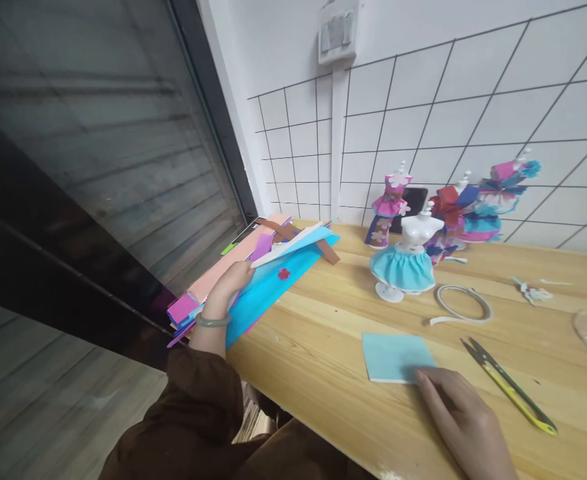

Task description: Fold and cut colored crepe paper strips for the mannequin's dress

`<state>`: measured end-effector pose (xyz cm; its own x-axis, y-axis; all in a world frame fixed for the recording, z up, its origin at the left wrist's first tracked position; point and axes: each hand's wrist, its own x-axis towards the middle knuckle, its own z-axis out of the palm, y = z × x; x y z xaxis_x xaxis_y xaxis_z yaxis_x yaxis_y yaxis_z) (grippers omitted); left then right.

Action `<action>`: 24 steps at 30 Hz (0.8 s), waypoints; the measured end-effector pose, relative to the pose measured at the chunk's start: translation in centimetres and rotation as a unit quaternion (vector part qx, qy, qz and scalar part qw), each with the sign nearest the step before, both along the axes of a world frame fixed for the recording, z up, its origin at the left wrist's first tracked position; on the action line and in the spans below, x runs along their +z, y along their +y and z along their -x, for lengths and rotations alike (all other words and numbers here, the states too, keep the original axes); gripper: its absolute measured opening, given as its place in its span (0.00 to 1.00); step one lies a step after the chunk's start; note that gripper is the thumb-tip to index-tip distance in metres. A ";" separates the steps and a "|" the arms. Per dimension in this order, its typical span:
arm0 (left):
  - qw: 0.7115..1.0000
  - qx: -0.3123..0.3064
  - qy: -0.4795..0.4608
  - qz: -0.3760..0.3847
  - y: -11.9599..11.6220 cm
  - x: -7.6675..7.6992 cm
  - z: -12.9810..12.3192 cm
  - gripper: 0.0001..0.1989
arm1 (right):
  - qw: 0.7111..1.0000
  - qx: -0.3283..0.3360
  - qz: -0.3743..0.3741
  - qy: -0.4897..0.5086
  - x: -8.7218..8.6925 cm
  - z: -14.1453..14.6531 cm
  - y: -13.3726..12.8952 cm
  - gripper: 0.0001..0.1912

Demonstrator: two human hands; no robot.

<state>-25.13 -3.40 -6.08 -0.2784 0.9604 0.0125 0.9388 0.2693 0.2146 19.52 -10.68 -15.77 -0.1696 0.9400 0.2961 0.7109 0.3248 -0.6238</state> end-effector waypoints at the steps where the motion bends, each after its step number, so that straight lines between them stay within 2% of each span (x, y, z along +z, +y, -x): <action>1: 1.000 -0.020 -0.005 0.005 0.2 0.7 0.6 0.13 | 1.000 0.001 -0.002 0.001 0.0 0.0 0.0 0.14; 5: 0.998 -0.062 -0.018 0.016 1.1 2.4 2.8 0.14 | 1.000 0.004 -0.006 0.002 0.1 0.2 0.1 0.14; 11: 0.993 -0.100 -0.039 0.055 1.5 3.2 3.9 0.14 | 1.000 0.008 -0.011 0.006 0.3 0.1 0.1 0.14; 17: 0.998 -0.065 0.006 0.001 0.8 4.2 3.4 0.15 | 1.000 -0.003 -0.010 0.006 0.5 0.2 0.1 0.15; 21: 0.997 -0.029 0.048 -0.055 0.4 3.9 2.3 0.18 | 1.000 -0.008 0.002 0.011 0.7 0.4 0.0 0.16; 24: 0.993 -0.011 0.096 -0.069 -0.4 2.5 0.2 0.17 | 1.000 -0.008 0.010 0.012 0.6 0.3 0.0 0.15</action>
